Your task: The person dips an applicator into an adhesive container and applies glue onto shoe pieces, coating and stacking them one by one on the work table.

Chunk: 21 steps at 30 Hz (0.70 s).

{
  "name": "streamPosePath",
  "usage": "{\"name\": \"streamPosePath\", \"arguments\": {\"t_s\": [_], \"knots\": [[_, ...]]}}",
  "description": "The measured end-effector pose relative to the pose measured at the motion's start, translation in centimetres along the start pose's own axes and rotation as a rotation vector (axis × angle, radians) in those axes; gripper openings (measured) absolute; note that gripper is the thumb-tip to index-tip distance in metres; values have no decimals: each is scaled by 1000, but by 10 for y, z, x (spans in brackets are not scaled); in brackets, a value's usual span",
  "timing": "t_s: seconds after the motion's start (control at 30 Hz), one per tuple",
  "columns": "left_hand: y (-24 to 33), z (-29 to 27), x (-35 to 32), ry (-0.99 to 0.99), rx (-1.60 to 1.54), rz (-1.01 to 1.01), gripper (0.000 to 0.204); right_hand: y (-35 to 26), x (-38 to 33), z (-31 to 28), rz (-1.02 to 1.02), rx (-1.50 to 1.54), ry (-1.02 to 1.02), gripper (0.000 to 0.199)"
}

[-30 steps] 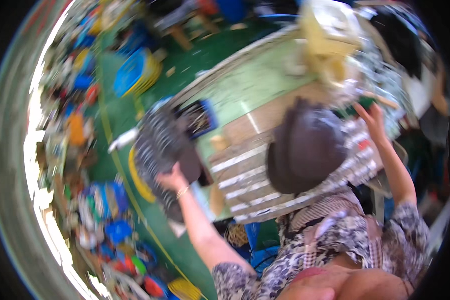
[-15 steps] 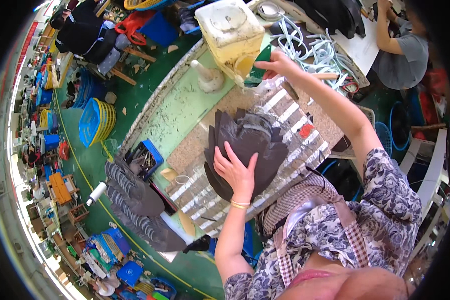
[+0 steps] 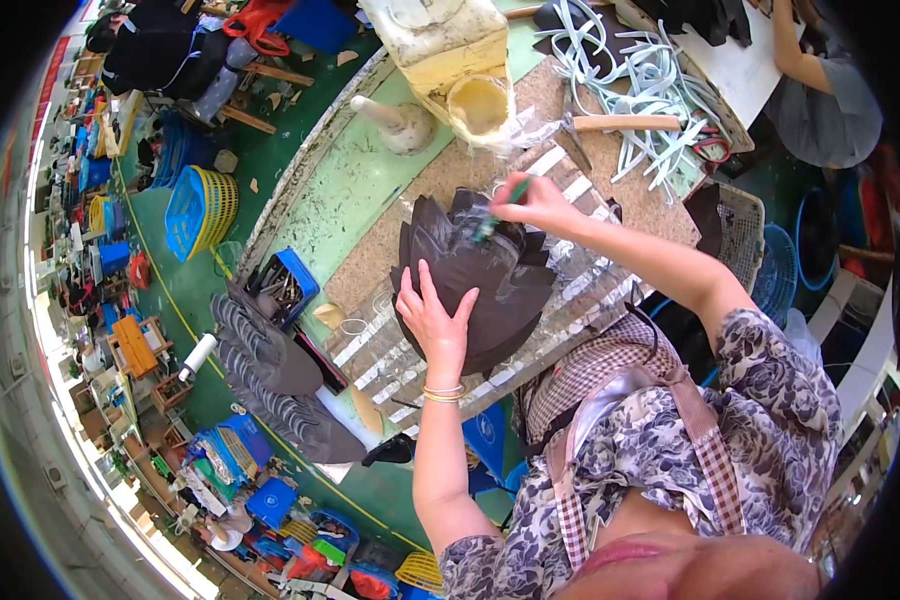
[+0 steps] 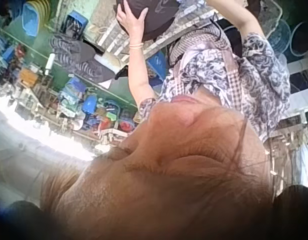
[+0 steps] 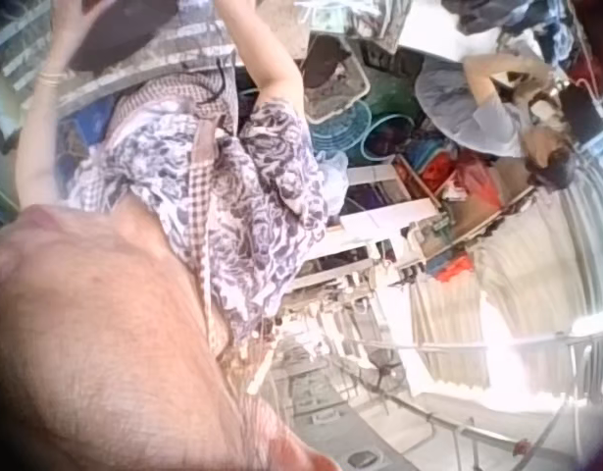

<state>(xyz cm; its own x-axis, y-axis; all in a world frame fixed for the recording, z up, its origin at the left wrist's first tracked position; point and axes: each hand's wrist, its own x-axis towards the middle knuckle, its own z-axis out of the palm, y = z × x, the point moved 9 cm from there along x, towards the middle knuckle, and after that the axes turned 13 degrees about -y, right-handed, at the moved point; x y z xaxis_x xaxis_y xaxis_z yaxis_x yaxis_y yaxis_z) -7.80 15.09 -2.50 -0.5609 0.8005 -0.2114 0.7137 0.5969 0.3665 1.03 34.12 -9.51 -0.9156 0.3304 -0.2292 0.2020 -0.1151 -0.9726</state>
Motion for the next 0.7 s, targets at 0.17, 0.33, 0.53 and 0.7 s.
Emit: {"name": "streamPosePath", "arguments": {"t_s": [0.17,0.33,0.53,0.7], "knots": [[-11,1,-1,-17,-37,40,80,19,-61,-2,-28,241,64,22],[-19,3,6,-31,-24,38,78,-21,-33,4,-139,334,121,23],[-42,5,10,-70,-172,23,73,20,-65,-8,-65,276,142,20],[-49,9,17,-144,-228,-14,70,-41,-20,38,-224,130,-19,18]]}}
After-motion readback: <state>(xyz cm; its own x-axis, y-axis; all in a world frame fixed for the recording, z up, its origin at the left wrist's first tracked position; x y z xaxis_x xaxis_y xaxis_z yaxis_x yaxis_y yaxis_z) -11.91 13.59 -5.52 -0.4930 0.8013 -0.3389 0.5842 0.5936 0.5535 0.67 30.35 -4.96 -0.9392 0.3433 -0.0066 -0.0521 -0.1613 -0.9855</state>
